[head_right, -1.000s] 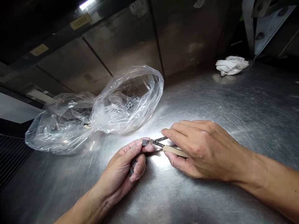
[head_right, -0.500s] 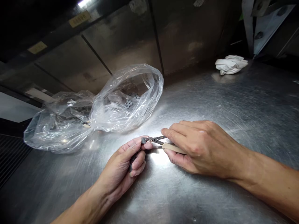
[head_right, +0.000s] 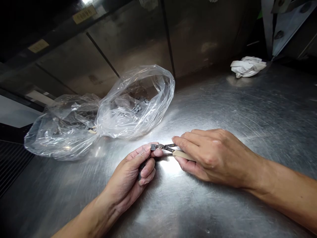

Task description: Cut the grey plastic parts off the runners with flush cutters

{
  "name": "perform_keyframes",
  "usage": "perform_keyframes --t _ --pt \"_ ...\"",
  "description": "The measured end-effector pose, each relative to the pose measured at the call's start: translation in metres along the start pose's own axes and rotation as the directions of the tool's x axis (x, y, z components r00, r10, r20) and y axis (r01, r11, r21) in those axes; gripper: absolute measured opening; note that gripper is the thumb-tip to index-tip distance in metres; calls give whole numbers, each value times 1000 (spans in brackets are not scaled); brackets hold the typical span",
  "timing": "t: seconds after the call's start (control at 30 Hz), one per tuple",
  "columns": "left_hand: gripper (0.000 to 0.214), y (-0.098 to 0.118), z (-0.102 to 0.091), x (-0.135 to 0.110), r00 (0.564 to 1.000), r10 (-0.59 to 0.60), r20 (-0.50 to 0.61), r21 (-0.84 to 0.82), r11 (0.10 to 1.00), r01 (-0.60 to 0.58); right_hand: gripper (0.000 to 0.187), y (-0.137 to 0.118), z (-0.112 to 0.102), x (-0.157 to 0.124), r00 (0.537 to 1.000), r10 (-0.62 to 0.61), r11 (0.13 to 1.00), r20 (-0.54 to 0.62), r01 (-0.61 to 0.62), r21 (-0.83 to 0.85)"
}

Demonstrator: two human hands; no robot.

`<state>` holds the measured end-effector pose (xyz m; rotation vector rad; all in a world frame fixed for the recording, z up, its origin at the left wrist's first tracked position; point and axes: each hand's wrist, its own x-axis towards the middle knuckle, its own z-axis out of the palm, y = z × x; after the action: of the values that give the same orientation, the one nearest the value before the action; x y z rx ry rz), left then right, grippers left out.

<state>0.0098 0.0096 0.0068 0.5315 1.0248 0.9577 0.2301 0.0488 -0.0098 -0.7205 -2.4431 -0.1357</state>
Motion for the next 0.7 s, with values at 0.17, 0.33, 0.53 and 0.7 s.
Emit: perform_keyframes --t 0.17,0.33,0.53,0.7 --pt "15 0 1 -1 1000 -9 -22 19 1000 9 22 0 2 -1 999 27 998 21 -28 59" --pt "16 0 0 -2 999 -13 -31 37 999 15 19 3 1 -2 993 114 982 -9 -111 155" --pt "16 0 -1 -1 999 -29 -21 32 999 29 20 3 -2 2 991 130 978 -43 -121 169" --pt "14 2 1 -1 999 -35 -6 5 999 35 25 1 -1 2 994 105 980 -13 -101 172"
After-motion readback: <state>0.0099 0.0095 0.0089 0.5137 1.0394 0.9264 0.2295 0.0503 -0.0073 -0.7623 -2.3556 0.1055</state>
